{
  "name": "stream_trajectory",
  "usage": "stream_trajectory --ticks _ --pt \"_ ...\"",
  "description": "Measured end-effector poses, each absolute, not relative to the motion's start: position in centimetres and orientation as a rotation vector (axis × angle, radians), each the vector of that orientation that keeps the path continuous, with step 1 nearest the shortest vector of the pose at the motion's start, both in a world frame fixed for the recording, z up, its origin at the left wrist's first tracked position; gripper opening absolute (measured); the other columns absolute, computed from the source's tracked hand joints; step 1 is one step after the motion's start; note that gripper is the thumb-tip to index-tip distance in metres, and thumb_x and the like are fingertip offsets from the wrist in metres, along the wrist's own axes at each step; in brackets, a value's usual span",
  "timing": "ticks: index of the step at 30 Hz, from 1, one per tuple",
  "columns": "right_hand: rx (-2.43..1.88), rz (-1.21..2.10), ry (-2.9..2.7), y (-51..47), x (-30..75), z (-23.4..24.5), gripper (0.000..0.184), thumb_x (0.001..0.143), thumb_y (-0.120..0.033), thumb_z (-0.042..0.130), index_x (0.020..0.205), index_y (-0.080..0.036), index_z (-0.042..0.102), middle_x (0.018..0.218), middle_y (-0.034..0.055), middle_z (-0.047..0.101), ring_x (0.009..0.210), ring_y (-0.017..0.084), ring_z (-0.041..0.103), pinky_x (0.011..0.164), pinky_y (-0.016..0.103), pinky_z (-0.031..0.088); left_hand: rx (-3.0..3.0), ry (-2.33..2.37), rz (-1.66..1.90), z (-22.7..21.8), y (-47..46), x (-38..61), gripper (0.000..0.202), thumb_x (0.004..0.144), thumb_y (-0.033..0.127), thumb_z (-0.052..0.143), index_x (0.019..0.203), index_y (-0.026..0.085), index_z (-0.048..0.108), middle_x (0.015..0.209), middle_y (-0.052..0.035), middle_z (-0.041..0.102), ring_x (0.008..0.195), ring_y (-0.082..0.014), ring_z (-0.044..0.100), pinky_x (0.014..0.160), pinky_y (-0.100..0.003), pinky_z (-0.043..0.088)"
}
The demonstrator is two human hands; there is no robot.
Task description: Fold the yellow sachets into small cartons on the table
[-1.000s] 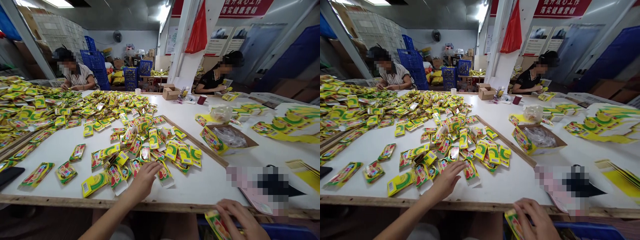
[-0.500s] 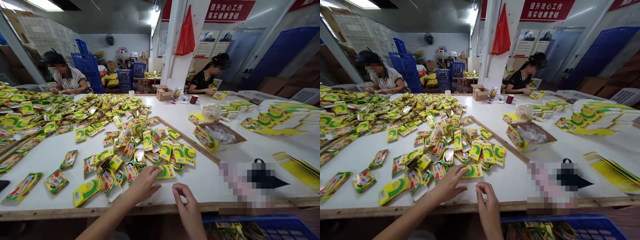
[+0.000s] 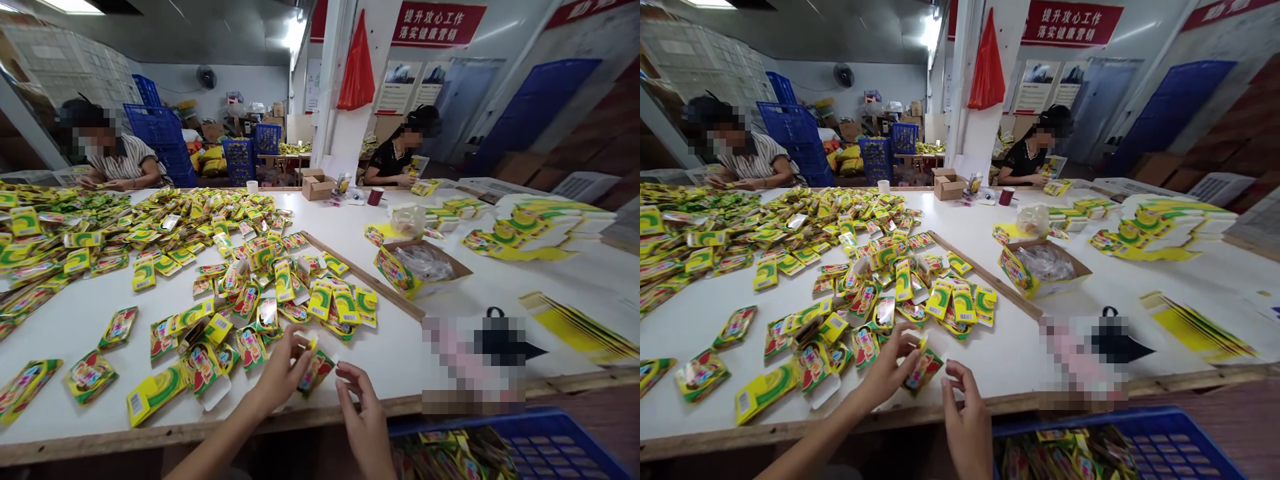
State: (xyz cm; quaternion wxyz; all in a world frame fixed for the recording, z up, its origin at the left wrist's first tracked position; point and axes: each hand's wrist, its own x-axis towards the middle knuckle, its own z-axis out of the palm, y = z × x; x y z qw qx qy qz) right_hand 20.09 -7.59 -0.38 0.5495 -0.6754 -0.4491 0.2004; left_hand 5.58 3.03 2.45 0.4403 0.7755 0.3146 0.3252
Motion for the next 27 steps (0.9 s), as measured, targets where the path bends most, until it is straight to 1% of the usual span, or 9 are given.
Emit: stream_trajectory --ticks 3,5,7,13,15,18,20,23,27 --pt "-1.475 0.568 -1.037 -6.7 18.6 -0.2 0.022 0.087 -0.036 0.059 0.105 -0.022 0.059 0.103 0.0070 0.069 0.094 0.021 0.068 0.079 0.028 0.056 1.577 0.718 0.932 1.8 1.0 4.0 0.030 0.096 0.026 0.045 0.125 0.026 0.037 0.106 -0.0050 0.063 0.093 -0.0172 0.066 0.081 -0.030 0.053" --pt "-1.410 0.597 -1.035 -6.1 17.6 -0.2 0.020 0.088 -0.033 0.058 0.105 -0.022 0.058 0.101 0.0069 0.069 0.095 0.021 0.068 0.080 0.027 0.056 1.535 0.763 0.996 1.1 0.4 3.2 0.028 0.095 0.028 0.048 0.122 0.025 0.044 0.120 -0.0077 0.058 0.105 -0.0193 0.062 0.091 -0.033 0.050" --pt "-1.380 0.609 -1.078 -5.5 17.2 -0.2 0.020 0.088 -0.032 0.058 0.105 -0.021 0.060 0.101 0.0073 0.069 0.093 0.020 0.068 0.080 0.027 0.056 1.551 0.807 1.037 0.7 0.3 2.6 0.026 0.094 0.028 0.050 0.120 0.024 0.051 0.127 -0.0088 0.056 0.111 -0.0213 0.060 0.095 -0.035 0.048" --pt "-1.384 0.656 -1.316 -4.1 18.2 1.3 0.020 0.088 -0.032 0.056 0.099 -0.022 0.070 0.097 0.0068 0.073 0.091 0.023 0.068 0.079 0.029 0.055 1.715 0.830 0.933 1.2 0.6 2.0 0.015 0.093 0.027 0.053 0.098 0.019 0.065 0.095 -0.0076 0.070 0.090 -0.0220 0.066 0.082 -0.033 0.053" --pt "-1.393 0.648 -1.370 -3.6 18.5 2.2 0.020 0.089 -0.034 0.056 0.093 -0.022 0.071 0.092 0.0067 0.073 0.087 0.023 0.068 0.077 0.030 0.055 1.763 0.846 0.963 1.3 0.6 2.2 0.015 0.092 0.026 0.054 0.098 0.020 0.067 0.098 -0.0084 0.070 0.094 -0.0234 0.065 0.084 -0.035 0.052" --pt "-1.381 0.593 -1.405 -3.1 18.4 2.8 0.022 0.089 -0.036 0.056 0.082 -0.021 0.071 0.090 0.0074 0.072 0.089 0.024 0.067 0.079 0.032 0.054 1.783 0.832 1.083 0.6 0.4 2.6 0.021 0.093 0.021 0.051 0.110 0.022 0.064 0.117 -0.0098 0.066 0.115 -0.0261 0.058 0.099 -0.041 0.045" --pt "-1.364 0.570 -1.346 -3.0 18.1 2.7 0.021 0.089 -0.037 0.057 0.085 -0.020 0.069 0.090 0.0074 0.071 0.088 0.023 0.067 0.078 0.031 0.054 1.729 0.837 1.180 0.1 0.1 2.8 0.028 0.093 0.019 0.050 0.119 0.023 0.058 0.125 -0.0104 0.061 0.123 -0.0254 0.053 0.103 -0.042 0.043" --pt "-1.337 0.575 -1.284 -3.1 17.7 2.2 0.019 0.090 -0.034 0.056 0.096 -0.020 0.067 0.091 0.0070 0.071 0.086 0.021 0.067 0.077 0.030 0.055 1.708 0.825 1.191 -0.1 -0.2 2.6 0.029 0.093 0.016 0.048 0.120 0.023 0.056 0.122 -0.0097 0.063 0.117 -0.0229 0.059 0.100 -0.039 0.046" --pt "-1.256 0.608 -1.432 -3.7 17.7 2.1 0.015 0.091 -0.026 0.054 0.092 -0.022 0.069 0.097 0.0072 0.069 0.096 0.023 0.064 0.085 0.033 0.052 1.758 0.780 1.141 1.0 -0.4 2.3 0.018 0.091 0.018 0.055 0.106 0.023 0.064 0.113 -0.0072 0.069 0.110 -0.0217 0.062 0.097 -0.035 0.047"
